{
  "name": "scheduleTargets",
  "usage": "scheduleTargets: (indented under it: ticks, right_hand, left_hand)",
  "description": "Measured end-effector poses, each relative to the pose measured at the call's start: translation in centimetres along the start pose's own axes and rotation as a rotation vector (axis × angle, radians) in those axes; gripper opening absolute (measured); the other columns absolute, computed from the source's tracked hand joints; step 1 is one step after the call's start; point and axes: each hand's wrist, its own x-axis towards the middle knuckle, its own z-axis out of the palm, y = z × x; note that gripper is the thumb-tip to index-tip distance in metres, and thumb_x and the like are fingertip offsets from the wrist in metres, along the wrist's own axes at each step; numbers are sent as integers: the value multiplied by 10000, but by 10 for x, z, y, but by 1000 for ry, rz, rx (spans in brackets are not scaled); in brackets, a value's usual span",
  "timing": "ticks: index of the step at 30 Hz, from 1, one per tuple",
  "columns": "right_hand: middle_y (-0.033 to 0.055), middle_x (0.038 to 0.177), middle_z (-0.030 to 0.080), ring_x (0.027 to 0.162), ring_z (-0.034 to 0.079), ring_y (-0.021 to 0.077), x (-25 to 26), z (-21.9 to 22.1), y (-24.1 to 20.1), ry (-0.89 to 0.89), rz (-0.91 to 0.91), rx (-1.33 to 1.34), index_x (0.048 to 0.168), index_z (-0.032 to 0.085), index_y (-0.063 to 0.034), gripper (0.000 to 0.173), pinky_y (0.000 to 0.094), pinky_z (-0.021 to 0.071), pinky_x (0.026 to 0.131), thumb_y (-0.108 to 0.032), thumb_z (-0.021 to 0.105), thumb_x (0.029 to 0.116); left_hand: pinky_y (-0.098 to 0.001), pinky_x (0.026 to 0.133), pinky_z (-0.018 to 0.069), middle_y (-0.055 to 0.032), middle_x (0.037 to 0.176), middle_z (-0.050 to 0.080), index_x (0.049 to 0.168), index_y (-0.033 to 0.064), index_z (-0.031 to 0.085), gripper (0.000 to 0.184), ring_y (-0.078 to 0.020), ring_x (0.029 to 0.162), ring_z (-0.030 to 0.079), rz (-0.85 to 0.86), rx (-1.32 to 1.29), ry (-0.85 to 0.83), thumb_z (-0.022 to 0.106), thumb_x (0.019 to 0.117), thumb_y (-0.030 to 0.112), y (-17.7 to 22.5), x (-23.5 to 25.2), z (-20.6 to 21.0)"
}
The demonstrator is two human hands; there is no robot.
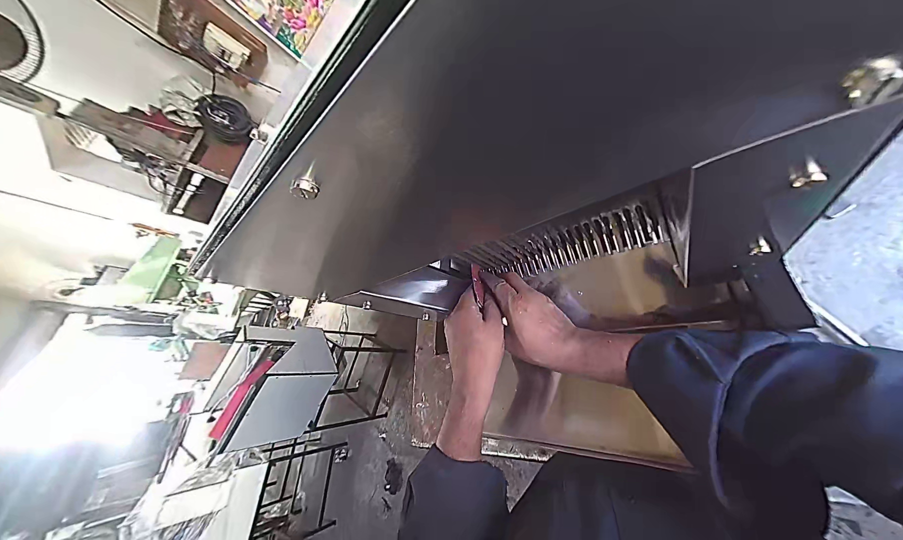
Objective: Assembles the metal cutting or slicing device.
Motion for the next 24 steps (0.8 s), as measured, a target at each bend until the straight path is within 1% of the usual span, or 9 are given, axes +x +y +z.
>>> scheduleTargets:
  ticks: [3, 6, 10, 12, 13, 15, 16, 19, 24]
  right_hand:
    - [160, 1494, 504, 1311, 573, 284, 7, 0, 0, -9, 48, -26, 1605, 359, -131, 725, 443, 487, 1086, -237, 643, 947]
    - [190, 1523, 474, 1307, 569, 359, -1, -4, -3, -23, 141, -95, 1597, 373, -148, 789, 545, 507, 1038, -240, 712, 890]
    - [282, 1417, 581, 1313, 566, 453, 5, 9, 13, 217, -179, -123, 1452, 551, 2, 631, 621, 443, 1087, -233, 626, 871]
    - [311, 1406, 584, 1342, 551, 436, 11, 3, 24, 229, -277, -124, 1433, 537, 76, 592, 551, 401, 1156, -293, 565, 971]
    - [327, 1369, 599, 1308, 586, 402, 13, 2, 33, 228, -327, -139, 1411, 528, 119, 588, 497, 436, 1136, -296, 559, 997]
    - [258, 1405, 583, 1328, 574, 245, 6, 4, 22, 160, -169, -189, 1446, 470, 111, 499, 377, 438, 1152, -186, 528, 1050]
    - [170, 1410, 602, 1316, 570, 164, 7, 12, -10, 224, 74, -160, 1445, 504, 42, 447, 335, 404, 1169, -142, 566, 1043]
    - [226, 1257, 686, 1195, 668, 184, 16, 6, 28, 225, -258, -74, 1326, 589, 106, 527, 315, 489, 1084, -286, 644, 979]
    - [207, 1287, 660, 1233, 635, 121, 14, 6, 32, 160, -242, 163, 1345, 525, 143, 518, 268, 459, 1122, -220, 634, 991]
  left_hand:
    - [-486, 965, 528, -162, 1070, 739, 1173, 10, 709, 329, -283, 1060, 705, -49, 53, -56, 477, 1076, 223, 8, 10, -3]
    - [-537, 997, 522, -188, 1148, 722, 1265, 30, 676, 385, -333, 1128, 683, -102, 116, -193, 445, 1086, 279, 23, 8, -7]
    - [-522, 608, 577, -107, 864, 722, 1206, 101, 651, 365, -307, 766, 716, -124, 92, -134, 619, 926, 332, 10, 4, -2]
    - [-534, 594, 576, -147, 923, 712, 1297, 48, 587, 418, -338, 775, 713, -101, -12, -239, 641, 935, 250, 14, 9, -13]
    - [-544, 616, 580, -170, 965, 701, 1326, 30, 560, 410, -358, 814, 713, -99, -65, -298, 621, 963, 212, 16, 8, -21]
    - [-573, 668, 587, -196, 981, 714, 1349, 40, 544, 373, -396, 882, 721, -128, -148, -361, 584, 1004, 176, 16, 2, -33]
    - [-569, 675, 585, -189, 973, 715, 1349, 52, 545, 356, -394, 891, 722, -124, -169, -345, 564, 1015, 173, 16, 3, -35]
    - [-545, 705, 588, -153, 957, 725, 1371, 85, 550, 362, -357, 915, 727, -136, -206, -252, 535, 1041, 234, 14, 5, -32]
    - [-535, 713, 591, -125, 1012, 732, 1348, 112, 572, 384, -328, 960, 725, -256, -228, -224, 595, 1001, 275, 25, 8, -28]
